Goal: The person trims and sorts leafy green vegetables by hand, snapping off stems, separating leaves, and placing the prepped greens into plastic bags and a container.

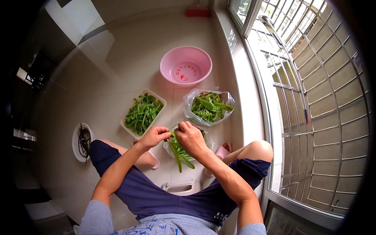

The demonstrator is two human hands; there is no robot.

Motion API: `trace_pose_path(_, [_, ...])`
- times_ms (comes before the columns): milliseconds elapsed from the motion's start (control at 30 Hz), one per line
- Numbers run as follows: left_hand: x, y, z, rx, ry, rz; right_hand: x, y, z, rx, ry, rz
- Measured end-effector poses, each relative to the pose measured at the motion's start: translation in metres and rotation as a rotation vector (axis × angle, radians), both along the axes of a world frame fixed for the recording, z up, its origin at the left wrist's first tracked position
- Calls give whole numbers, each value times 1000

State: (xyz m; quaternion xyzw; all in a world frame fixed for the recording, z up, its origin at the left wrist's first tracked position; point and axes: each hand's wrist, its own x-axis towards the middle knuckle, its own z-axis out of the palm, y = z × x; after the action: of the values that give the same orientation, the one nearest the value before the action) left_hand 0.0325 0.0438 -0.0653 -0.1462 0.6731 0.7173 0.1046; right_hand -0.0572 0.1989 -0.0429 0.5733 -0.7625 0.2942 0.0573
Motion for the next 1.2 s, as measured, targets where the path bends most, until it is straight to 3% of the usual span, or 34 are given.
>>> trace_pose_path(367, [-1, -2, 7, 17, 22, -84, -5, 2, -2, 29, -237, 3])
trace_pose_path(467, [0, -2, 1, 33, 5, -70, -5, 1, -5, 15, -404, -54])
trace_pose_path(667, [-1, -3, 0, 21, 11, 4, -22, 1, -3, -208, -1404, -183])
trace_pose_path(767, [-1, -3, 4, -34, 12, 70, -28, 4, 5, -364, -1516, -124])
trace_pose_path(833, [-1, -3, 2, -71, 26, 83, -30, 7, 4, -309, -1489, -128])
trace_pose_path(900, [-2, -1, -1, -135, 76, 109, -27, 8, 4, 106, -1323, -150])
trace_pose_path(967, [-2, 0, -2, -211, 132, 106, -23, 9, 3, 284, -1378, -50])
trace_pose_path(1200, [-1, 8, 12, -479, 266, 73, -13, 1, -9, 420, -1528, 37])
